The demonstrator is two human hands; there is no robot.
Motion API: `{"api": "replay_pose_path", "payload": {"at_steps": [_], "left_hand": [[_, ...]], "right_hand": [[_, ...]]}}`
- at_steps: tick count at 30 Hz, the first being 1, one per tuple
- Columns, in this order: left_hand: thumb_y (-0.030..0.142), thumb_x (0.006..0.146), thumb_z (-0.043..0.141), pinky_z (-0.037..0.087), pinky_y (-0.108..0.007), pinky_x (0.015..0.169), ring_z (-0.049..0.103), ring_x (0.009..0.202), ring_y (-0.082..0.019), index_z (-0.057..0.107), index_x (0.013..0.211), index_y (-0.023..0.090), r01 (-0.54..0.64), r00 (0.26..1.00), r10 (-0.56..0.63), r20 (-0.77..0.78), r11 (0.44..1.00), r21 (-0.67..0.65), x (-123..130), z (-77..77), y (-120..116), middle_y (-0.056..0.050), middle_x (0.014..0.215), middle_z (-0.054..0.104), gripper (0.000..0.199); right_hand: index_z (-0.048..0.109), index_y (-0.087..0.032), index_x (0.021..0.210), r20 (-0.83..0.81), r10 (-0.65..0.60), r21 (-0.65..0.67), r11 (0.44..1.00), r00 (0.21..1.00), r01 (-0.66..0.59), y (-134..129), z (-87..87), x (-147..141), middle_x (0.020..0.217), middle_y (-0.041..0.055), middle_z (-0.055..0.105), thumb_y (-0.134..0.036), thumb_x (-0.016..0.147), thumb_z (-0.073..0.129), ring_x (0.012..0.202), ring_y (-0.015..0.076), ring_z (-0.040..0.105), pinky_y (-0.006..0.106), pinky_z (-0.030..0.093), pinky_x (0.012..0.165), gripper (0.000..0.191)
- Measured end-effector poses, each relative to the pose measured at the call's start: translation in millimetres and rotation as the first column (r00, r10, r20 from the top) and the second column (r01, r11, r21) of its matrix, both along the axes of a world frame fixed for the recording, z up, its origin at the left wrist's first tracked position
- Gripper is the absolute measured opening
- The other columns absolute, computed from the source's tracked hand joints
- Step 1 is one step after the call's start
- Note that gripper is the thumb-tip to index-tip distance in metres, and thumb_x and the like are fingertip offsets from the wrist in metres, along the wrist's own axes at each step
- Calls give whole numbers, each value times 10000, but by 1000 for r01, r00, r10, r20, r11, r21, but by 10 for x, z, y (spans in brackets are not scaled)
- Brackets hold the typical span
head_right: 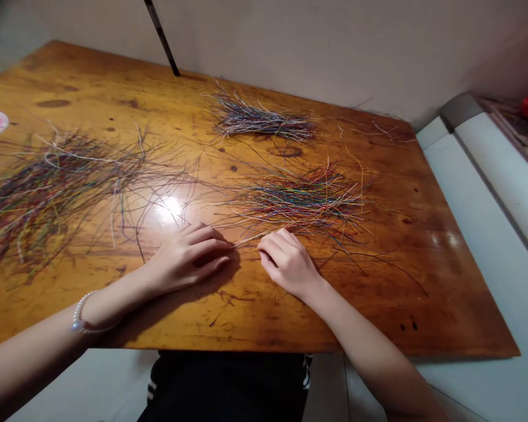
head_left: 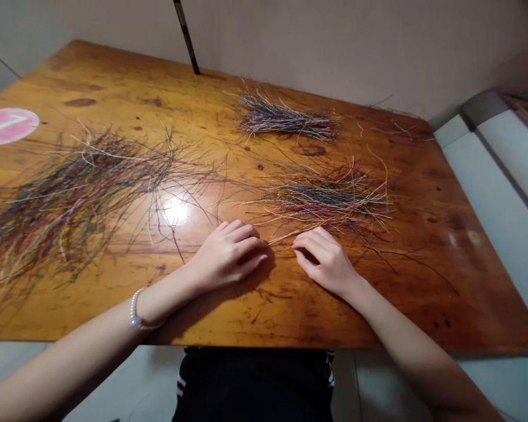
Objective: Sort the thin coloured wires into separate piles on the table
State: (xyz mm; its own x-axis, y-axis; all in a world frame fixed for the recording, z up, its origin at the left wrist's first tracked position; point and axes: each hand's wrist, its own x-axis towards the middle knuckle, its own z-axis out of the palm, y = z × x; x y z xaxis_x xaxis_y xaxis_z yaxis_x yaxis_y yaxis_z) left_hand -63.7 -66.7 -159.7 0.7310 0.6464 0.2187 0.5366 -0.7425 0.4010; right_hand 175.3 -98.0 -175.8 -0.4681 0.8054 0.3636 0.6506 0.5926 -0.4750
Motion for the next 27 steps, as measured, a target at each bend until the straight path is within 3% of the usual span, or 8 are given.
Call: {"api": "replay_pose_path", "payload": {"at_steps": [5, 10, 13, 15, 19, 22, 25, 27], "left_hand": [[293, 880, 527, 419, -317, 754, 518, 841, -192, 654, 921, 170, -15, 998, 16, -53, 1000, 6, 14, -49, 10, -80, 896, 621, 181], [236, 910, 478, 419, -301, 733, 520, 789, -168, 642, 828, 158, -26, 998, 26, 57, 1000, -10, 5, -62, 15, -74, 847, 625, 200], [221, 894, 507, 435, -302, 752, 541, 806, -165, 633, 873, 155, -9, 973, 40, 226, 991, -135, 5, -3, -16, -69, 850, 626, 144], [206, 898, 500, 450, -290, 767, 564, 828, -155, 609, 971, 157, -25, 916, 135, 378, 959, -282, 12, 33, -46, -62, 885, 627, 140], [230, 919, 476, 473, -252, 750, 597, 793, -127, 571, 1064, 160, -19, 740, 414, 530, 801, -599, 37, 46, -71, -37, 862, 630, 186], [274, 889, 542, 479, -217, 691, 600, 716, -107, 592, 1026, 162, 164, 616, 567, 546, 586, -793, 49, 34, -36, -21, 798, 633, 184], [362, 880, 539, 483, -197, 627, 596, 662, -96, 606, 1010, 168, 412, 486, 713, 505, 323, -852, 44, 36, 8, -22, 779, 632, 242], [356, 872, 548, 483, -193, 602, 593, 633, -91, 621, 1005, 173, 445, 501, 723, 475, 255, -858, 41, 51, 7, -17, 773, 631, 238]], "right_hand": [[644, -166, 897, 53, 34, -10, 999, 998, -33, -3, 0, -16, 853, 72, 657, -164, 878, 530, 810, 192, 556, 342, 470, 761, 116], [653, -165, 888, 62, 71, 2, 997, 996, -71, -14, 4, -29, 840, 81, 643, -168, 899, 509, 791, 188, 547, 328, 472, 728, 145], [623, -153, 877, 29, 78, 35, 996, 997, -79, -33, 16, -56, 832, 87, 639, -138, 883, 517, 785, 191, 550, 337, 477, 723, 108], [598, -153, 878, -47, 87, 55, 995, 995, -85, -56, 31, -85, 815, 81, 631, -111, 864, 529, 775, 184, 556, 335, 484, 721, 82], [573, -163, 895, -241, 92, 65, 995, 966, -78, -117, 57, -146, 781, 57, 613, -61, 820, 556, 738, 154, 573, 289, 501, 681, 128], [578, -163, 887, -315, 57, 49, 998, 947, -43, -155, 56, -173, 774, 51, 614, -39, 790, 582, 722, 142, 585, 266, 504, 665, 157], [593, -162, 878, -347, 27, 29, 999, 938, -19, -173, 46, -186, 777, 51, 627, -30, 779, 595, 727, 141, 600, 264, 506, 680, 165], [605, -162, 881, -359, 19, 3, 1000, 933, -19, -177, 44, -197, 787, 54, 641, -35, 783, 597, 739, 142, 613, 266, 509, 696, 161]]}}
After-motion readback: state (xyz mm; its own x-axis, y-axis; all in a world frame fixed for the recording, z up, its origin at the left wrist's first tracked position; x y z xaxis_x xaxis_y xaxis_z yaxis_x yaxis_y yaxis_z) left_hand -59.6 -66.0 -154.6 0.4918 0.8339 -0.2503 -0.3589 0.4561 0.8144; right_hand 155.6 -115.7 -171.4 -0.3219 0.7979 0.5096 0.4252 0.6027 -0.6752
